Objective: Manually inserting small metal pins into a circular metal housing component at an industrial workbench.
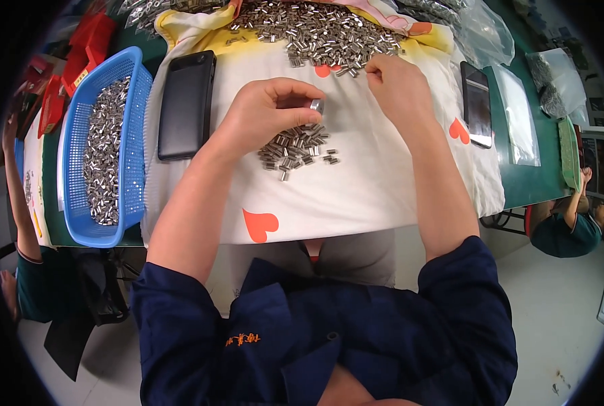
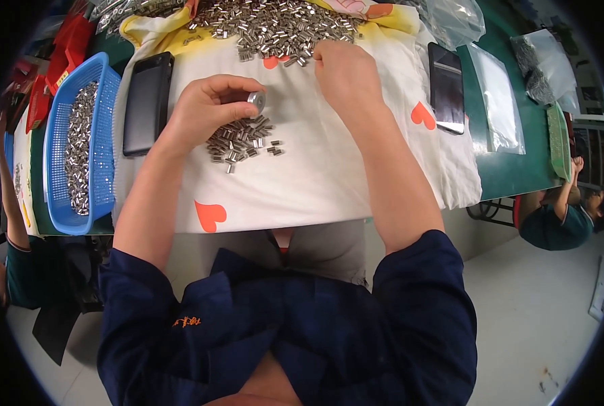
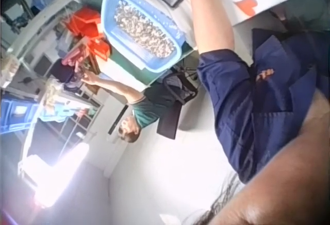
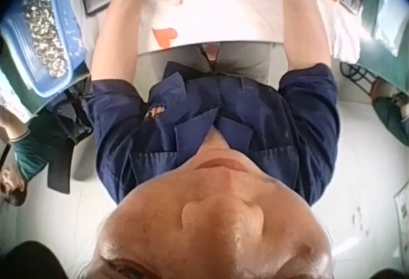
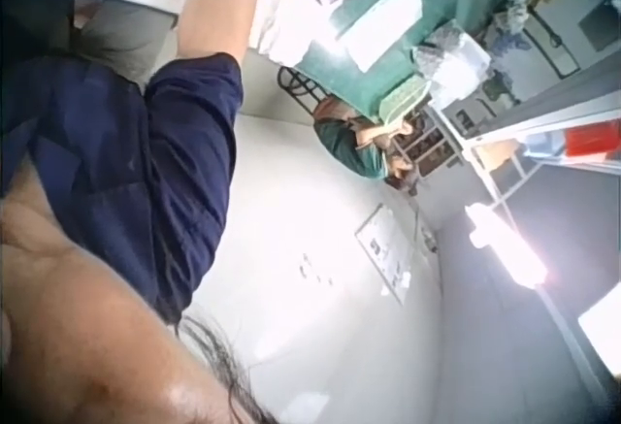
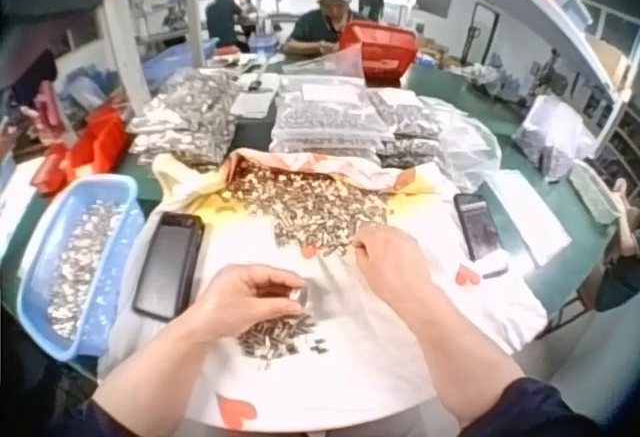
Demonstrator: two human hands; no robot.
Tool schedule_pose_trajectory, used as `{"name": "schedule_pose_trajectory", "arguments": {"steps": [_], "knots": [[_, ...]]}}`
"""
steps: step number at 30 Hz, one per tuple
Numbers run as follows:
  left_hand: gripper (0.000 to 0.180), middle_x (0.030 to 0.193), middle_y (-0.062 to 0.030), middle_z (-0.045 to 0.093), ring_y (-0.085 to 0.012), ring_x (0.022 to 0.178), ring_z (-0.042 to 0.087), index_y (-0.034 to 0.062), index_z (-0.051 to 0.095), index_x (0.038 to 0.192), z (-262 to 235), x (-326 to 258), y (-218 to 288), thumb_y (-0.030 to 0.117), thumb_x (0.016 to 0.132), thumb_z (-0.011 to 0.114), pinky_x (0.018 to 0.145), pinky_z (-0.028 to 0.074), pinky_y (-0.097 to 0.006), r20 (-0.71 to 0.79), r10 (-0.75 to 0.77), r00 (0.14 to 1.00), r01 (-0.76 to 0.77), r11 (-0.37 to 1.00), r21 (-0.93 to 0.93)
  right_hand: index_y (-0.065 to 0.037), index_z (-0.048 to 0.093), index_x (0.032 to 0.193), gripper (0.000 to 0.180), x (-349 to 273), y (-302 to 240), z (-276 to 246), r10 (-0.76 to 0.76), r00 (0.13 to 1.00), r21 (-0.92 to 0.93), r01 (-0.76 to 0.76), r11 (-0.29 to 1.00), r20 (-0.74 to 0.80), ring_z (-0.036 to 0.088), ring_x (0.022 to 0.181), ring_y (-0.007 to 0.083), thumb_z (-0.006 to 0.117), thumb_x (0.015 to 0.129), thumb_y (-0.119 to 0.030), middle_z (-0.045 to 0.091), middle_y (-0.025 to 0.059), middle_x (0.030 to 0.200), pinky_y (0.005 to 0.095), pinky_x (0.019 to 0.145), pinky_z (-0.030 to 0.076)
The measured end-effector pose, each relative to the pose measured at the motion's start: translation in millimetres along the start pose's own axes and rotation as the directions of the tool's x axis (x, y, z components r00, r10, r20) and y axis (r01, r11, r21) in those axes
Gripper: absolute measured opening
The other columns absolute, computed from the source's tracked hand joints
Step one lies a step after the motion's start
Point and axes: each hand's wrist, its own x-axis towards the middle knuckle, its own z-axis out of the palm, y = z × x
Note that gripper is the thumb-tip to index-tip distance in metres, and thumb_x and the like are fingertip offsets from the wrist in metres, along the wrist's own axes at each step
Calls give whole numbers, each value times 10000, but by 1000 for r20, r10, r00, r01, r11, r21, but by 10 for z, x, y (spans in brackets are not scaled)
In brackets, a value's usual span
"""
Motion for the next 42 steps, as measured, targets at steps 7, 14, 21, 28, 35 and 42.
{"name": "schedule_pose_trajectory", "arguments": {"steps": [7,14,21,28,35,42], "knots": [[251,920,-58,610,-98,811,579,-25,582,988,-12,-1,32,-17,741,627,742,477,-210,-49,2,999,-4,999,-37,-37,607,826,127,-68,-141,-100,10,1000,354,-14,935,14,575,660,186,547,724,-82,608,79,729,292,614,453],[262,854,-65,623,-104,781,595,-31,572,999,-32,8,13,25,749,631,692,483,-208,-93,44,995,-59,985,-161,-13,592,895,134,-133,-314,-93,-113,922,722,-210,659,371,518,737,50,544,773,-40,582,-7,810,196,671,425],[268,895,-72,617,-108,817,587,-37,570,998,-27,19,-10,7,741,634,723,481,-215,-88,71,994,-85,983,-162,-22,582,892,162,-179,-377,-32,-193,973,776,22,630,129,548,681,95,560,731,-31,591,34,762,224,639,461],[239,870,-71,627,-110,791,594,-43,587,966,-6,18,-24,-8,735,636,714,486,-219,-84,79,993,-86,993,-78,-33,564,849,136,-250,-446,-48,-297,955,492,263,830,-9,583,679,187,578,714,-42,578,91,749,270,622,475],[252,866,-75,632,-104,779,594,-43,590,972,-46,-14,18,1,731,645,712,487,-217,-54,57,997,-65,984,-168,-24,565,825,118,-196,-398,-99,-264,963,710,144,689,61,571,661,159,594,712,-46,579,57,718,258,605,463],[259,875,-72,630,-97,781,590,-37,594,972,-38,-26,-2,4,723,654,711,480,-204,-15,39,999,-41,989,-139,-29,581,821,124,-130,-336,-116,-170,940,648,-66,758,295,508,671,71,640,713,-47,560,-7,730,201,642,423]]}}
